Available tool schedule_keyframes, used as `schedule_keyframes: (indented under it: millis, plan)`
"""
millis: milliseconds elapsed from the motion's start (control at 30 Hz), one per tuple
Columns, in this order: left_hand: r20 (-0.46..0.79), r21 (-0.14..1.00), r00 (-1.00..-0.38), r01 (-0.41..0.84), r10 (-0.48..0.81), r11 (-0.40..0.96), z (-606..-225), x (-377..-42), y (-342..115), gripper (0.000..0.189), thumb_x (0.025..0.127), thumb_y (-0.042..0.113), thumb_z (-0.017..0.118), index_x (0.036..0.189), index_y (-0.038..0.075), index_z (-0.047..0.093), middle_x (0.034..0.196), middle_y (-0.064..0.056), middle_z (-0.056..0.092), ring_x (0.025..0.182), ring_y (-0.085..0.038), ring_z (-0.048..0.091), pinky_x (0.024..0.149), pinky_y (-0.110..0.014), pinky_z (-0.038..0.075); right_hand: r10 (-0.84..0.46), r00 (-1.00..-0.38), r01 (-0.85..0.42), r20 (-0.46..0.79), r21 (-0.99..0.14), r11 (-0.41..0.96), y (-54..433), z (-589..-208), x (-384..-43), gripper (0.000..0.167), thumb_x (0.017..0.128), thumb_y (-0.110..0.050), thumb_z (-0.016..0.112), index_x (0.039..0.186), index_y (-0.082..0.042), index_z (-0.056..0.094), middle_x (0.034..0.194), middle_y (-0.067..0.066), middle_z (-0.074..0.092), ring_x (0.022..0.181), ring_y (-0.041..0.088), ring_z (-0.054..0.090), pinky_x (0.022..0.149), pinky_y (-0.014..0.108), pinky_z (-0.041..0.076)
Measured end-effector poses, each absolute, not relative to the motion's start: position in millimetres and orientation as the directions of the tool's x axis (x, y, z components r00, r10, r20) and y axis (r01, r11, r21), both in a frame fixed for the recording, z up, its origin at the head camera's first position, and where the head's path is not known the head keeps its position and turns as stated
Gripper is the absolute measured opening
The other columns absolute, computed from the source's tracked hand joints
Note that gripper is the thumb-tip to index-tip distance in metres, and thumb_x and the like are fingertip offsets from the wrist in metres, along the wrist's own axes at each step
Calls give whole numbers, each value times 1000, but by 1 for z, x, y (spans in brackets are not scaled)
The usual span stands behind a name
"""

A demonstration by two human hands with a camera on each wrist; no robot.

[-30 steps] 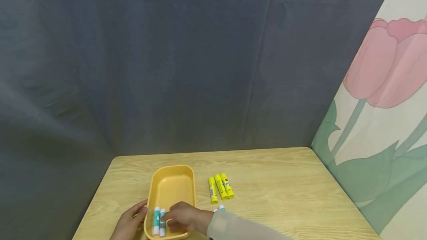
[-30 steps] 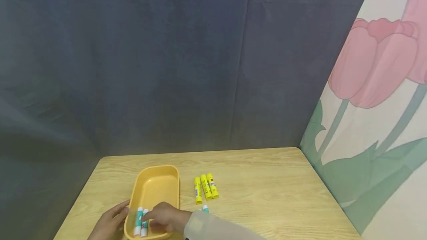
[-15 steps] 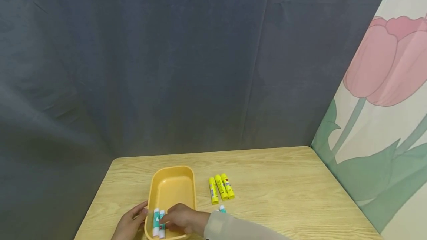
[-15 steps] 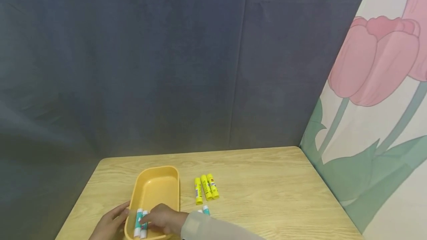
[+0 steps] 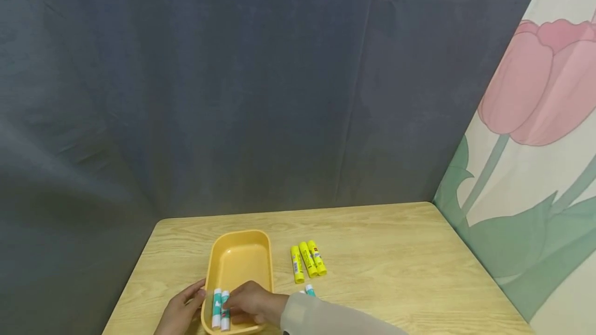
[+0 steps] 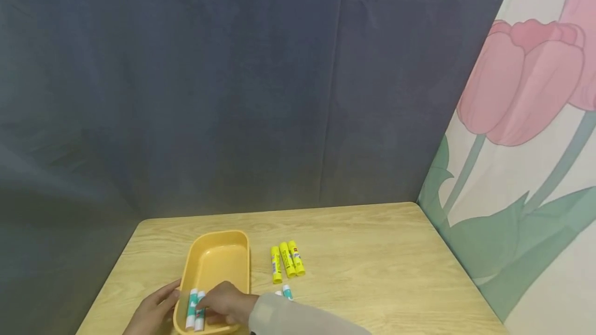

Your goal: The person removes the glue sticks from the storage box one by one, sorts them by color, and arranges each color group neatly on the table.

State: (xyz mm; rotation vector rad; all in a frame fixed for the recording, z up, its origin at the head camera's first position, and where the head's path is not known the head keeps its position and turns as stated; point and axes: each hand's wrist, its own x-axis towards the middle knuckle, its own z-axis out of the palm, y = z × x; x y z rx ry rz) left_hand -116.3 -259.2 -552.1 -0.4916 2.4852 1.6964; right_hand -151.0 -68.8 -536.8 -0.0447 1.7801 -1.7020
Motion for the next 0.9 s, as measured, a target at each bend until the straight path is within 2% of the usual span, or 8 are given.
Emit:
schedule_keyframes:
  millis: [167, 300, 700, 900]
  plan:
    - [-243, 894, -948, -302, -208, 332, -550, -117, -257, 57, 100, 35, 56, 140, -5, 47, 109, -13, 59, 98, -23, 64, 78, -36, 59, -432, -804, 386, -408, -911, 142, -74, -541, -154, 17, 85, 7, 68, 102, 7, 64, 85, 11, 67, 81, 24, 70, 75, 37, 60]
    - [-241, 898, -950, -296, -199, 325, -550, -116, -257, 57, 100, 34, 56, 140, -6, 47, 109, -13, 59, 98, -23, 64, 78, -36, 59, -414, -816, 373, -404, -914, 157, -76, -543, -154, 15, 84, 8, 69, 96, 3, 63, 83, 11, 66, 78, 23, 70, 74, 36, 61]
    - [-223, 899, -954, -281, -203, 335, -553, -115, -259, 56, 100, 32, 57, 139, -6, 48, 106, -12, 58, 97, -22, 63, 77, -36, 59, -407, -837, 321, -365, -931, 175, -80, -548, -151, 21, 79, 11, 71, 90, -2, 58, 80, 8, 63, 69, 18, 68, 69, 34, 61]
    - [-216, 907, -956, -272, -200, 321, -552, -114, -258, 56, 99, 33, 57, 139, -5, 48, 105, -12, 58, 96, -22, 64, 77, -36, 59, -411, -839, 315, -357, -934, 168, -81, -549, -150, 21, 78, 11, 73, 88, -1, 58, 78, 9, 64, 70, 21, 70, 69, 35, 61]
